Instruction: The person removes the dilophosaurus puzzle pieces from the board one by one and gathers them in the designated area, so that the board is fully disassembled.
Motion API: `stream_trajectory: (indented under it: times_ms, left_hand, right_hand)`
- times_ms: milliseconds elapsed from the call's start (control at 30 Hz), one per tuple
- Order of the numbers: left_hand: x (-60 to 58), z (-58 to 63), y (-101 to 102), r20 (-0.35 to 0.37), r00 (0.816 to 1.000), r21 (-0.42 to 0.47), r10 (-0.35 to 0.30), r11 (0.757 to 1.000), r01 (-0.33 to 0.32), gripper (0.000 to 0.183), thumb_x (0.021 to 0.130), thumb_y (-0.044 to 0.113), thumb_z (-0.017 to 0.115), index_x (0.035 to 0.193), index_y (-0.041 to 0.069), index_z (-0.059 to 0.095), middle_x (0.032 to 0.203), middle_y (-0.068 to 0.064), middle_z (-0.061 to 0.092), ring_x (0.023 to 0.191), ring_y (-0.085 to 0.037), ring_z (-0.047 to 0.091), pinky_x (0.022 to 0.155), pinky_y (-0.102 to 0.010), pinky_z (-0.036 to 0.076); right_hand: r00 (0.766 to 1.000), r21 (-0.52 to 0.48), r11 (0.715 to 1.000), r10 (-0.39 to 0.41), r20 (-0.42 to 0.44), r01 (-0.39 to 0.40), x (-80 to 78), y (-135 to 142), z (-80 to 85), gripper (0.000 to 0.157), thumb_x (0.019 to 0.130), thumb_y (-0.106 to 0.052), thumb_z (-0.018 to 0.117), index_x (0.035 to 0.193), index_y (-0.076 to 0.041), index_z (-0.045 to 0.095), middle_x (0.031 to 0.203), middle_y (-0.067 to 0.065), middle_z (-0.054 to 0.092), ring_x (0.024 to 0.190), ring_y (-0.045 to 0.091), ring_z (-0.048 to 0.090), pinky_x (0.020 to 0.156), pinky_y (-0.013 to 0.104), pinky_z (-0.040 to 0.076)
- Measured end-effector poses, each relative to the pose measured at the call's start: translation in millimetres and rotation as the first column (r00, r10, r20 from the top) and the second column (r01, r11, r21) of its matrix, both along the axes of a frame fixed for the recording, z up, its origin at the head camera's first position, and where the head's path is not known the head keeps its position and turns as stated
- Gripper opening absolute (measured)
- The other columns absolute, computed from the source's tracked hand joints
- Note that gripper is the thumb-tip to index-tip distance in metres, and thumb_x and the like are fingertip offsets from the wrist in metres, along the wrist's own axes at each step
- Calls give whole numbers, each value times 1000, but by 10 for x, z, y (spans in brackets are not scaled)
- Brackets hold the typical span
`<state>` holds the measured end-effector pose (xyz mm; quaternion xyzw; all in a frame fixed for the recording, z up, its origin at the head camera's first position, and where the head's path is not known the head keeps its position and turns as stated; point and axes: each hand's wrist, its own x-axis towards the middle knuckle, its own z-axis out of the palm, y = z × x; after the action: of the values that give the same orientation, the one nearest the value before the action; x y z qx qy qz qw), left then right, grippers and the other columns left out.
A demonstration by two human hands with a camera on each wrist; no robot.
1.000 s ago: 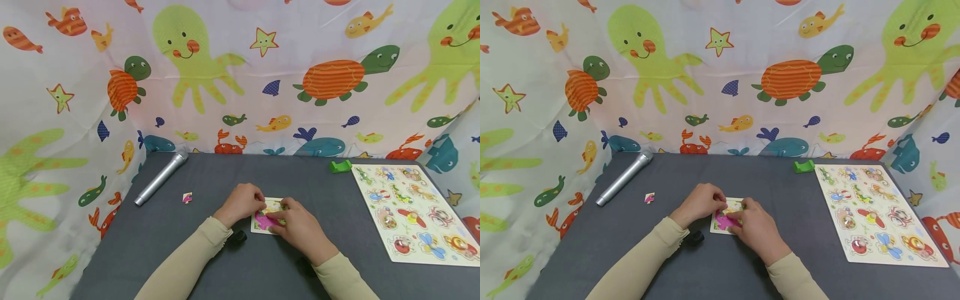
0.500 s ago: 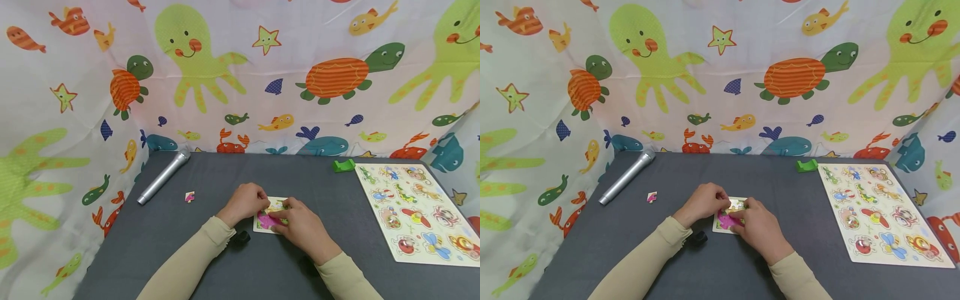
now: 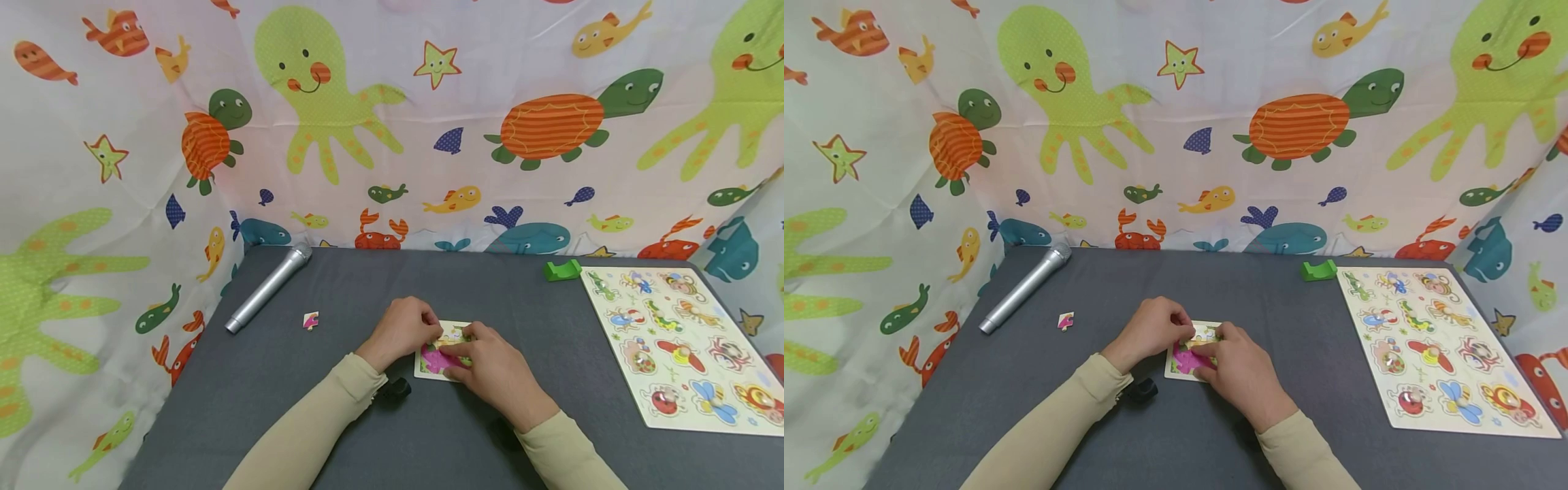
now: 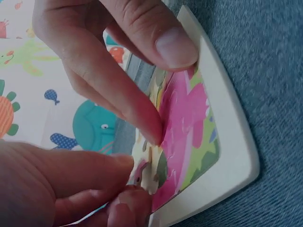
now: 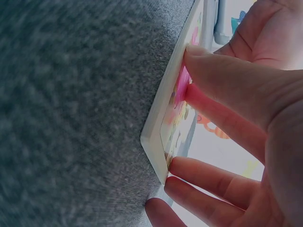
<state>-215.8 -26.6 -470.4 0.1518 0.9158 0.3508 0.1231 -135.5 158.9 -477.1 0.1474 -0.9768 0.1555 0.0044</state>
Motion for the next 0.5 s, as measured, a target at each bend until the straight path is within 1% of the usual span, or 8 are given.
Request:
stream_trajectory:
  times_ms: [67, 167, 233, 433, 500]
  left_hand:
    - [-3, -2, 0, 12, 1000, 16, 11, 1000, -11, 7, 95, 22, 80, 94, 15, 82, 79, 5, 72, 67, -11, 63, 57, -25, 51]
    - [-4, -8, 3, 35, 999, 31, 32, 999, -33, 14, 95, 24, 80, 104, 13, 81, 85, 3, 73, 71, -11, 65, 60, -25, 53]
    - [-6, -15, 9, 44, 998, 32, 37, 999, -39, 17, 97, 26, 79, 108, 12, 82, 86, 3, 74, 72, -11, 65, 61, -25, 53]
    - [-21, -56, 14, 33, 999, 39, 19, 999, -21, 14, 100, 27, 78, 102, 16, 86, 84, 6, 74, 70, -11, 64, 59, -25, 52]
    - [-32, -62, 4, 29, 1000, 49, 9, 999, -10, 13, 100, 27, 78, 101, 16, 86, 84, 6, 75, 70, -11, 64, 60, -26, 52]
  right_hand:
    - [1000, 4, 1000, 1, -4, -1, -2, -2, -2, 41, 83, -41, 94, 122, -31, 84, 112, 6, 65, 94, 18, 57, 72, 35, 58]
    - [1000, 8, 1000, 1, -6, -1, -4, -5, -1, 41, 83, -41, 94, 122, -31, 84, 111, 6, 65, 94, 18, 57, 73, 35, 58]
    - [1000, 10, 1000, -1, -2, 1, -5, -8, 0, 42, 83, -41, 94, 122, -31, 84, 111, 6, 64, 93, 17, 56, 72, 34, 57]
    - [1000, 13, 1000, -4, 7, 4, -5, -6, 7, 41, 83, -41, 94, 122, -31, 84, 111, 6, 64, 93, 17, 56, 70, 33, 57]
    - [1000, 8, 1000, 0, 6, 0, -6, -1, 6, 41, 84, -41, 93, 122, -31, 84, 110, 6, 64, 92, 17, 55, 70, 33, 57]
